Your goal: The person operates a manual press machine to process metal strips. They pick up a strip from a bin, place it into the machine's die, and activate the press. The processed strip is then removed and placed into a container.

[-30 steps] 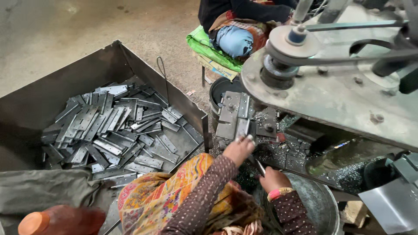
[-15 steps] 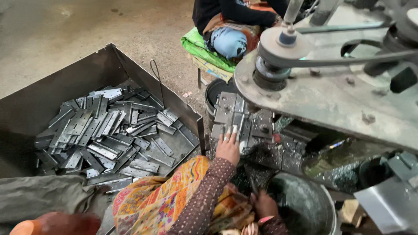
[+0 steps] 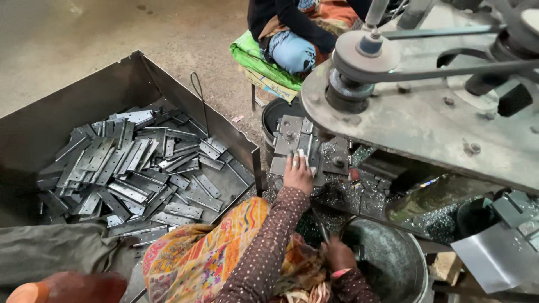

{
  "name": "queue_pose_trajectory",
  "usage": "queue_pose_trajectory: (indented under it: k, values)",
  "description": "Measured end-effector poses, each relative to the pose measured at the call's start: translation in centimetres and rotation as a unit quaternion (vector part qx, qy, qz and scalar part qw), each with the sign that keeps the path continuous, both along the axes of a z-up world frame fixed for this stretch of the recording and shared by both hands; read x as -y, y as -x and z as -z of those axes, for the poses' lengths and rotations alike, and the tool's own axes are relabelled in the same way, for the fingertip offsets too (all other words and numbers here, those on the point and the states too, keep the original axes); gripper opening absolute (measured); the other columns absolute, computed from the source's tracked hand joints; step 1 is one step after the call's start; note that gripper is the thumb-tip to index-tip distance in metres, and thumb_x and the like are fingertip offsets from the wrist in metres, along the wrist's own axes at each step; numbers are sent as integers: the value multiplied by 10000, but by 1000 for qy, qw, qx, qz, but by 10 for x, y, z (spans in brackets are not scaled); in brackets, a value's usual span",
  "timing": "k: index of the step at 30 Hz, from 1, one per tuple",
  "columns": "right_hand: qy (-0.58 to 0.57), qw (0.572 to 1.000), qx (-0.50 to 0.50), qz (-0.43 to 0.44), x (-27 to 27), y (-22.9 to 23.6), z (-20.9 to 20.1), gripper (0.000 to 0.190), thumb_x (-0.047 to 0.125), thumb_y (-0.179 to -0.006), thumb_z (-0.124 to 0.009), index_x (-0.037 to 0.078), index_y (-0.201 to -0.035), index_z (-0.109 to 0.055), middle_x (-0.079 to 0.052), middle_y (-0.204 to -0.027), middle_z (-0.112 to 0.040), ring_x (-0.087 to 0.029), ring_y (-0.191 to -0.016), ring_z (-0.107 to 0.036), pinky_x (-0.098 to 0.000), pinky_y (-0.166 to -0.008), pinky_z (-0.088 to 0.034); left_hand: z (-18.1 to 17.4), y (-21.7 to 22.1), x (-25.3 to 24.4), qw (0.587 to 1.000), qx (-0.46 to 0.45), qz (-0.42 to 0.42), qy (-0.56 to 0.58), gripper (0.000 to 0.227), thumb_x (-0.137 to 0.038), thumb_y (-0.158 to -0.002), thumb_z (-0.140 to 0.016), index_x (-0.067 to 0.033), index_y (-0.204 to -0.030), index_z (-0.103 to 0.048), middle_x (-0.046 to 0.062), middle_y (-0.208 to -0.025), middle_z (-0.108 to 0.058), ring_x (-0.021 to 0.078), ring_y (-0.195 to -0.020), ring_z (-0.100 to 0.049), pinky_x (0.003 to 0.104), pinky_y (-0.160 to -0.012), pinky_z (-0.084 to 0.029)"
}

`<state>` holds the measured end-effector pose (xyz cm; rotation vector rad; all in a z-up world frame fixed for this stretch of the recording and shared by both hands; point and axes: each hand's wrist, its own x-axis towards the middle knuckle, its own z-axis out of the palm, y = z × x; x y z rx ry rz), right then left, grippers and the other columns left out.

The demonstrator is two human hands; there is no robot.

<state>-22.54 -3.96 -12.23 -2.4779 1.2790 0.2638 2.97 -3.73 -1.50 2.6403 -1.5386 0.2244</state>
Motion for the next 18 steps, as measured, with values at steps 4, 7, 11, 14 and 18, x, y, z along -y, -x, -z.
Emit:
queue_pose_trajectory:
  k: [4, 7, 11, 14, 18]
  values:
    - [-41, 996, 70, -36, 19, -1, 15, 393, 383, -907, -716, 30, -1032, -596, -236, -842, -724, -428, -820, -726, -513, -715, -581, 13, 7, -21, 997, -10, 15, 78, 370, -225, -973, -490, -45, -1188, -731, 197, -1468, -562, 335, -1407, -457, 524, -1252, -197]
    - [-48, 996, -11, -79, 44, -13, 0, 470, 394, -872, -745, 18, -1076, -549, -247, -882, -723, -432, -843, -723, -507, -740, -575, 13, -4, -5, 995, 4, 22, 99, 366, -253, -931, -513, -64, -1126, -759, 204, -1437, -565, 348, -1375, -461, 525, -1219, -211]
    - [-47, 994, 38, -89, 65, -25, 2, 432, 401, -825, -773, 29, -967, -605, -244, -918, -714, -415, -866, -719, -516, -740, -565, 12, -15, 19, 996, -40, 21, 79, 381, -297, -913, -522, -74, -1099, -769, 185, -1420, -571, 334, -1375, -460, 501, -1195, -234]
    - [-45, 993, 100, -50, 27, 5, 23, 361, 368, -870, -707, 45, -976, -585, -231, -847, -713, -391, -780, -738, -512, -695, -577, 11, -18, 25, 997, -60, 9, 50, 409, -347, -981, -493, -66, -1114, -759, 162, -1433, -567, 313, -1409, -449, 481, -1207, -239]
    - [-60, 998, 33, -3, 29, 0, 33, 421, 445, -868, -750, 55, -966, -623, -215, -841, -730, -401, -794, -726, -508, -702, -575, 25, -13, 10, 990, -4, 36, 135, 428, -361, -1002, -497, -64, -1197, -736, 163, -1444, -575, 313, -1358, -483, 480, -1208, -250]
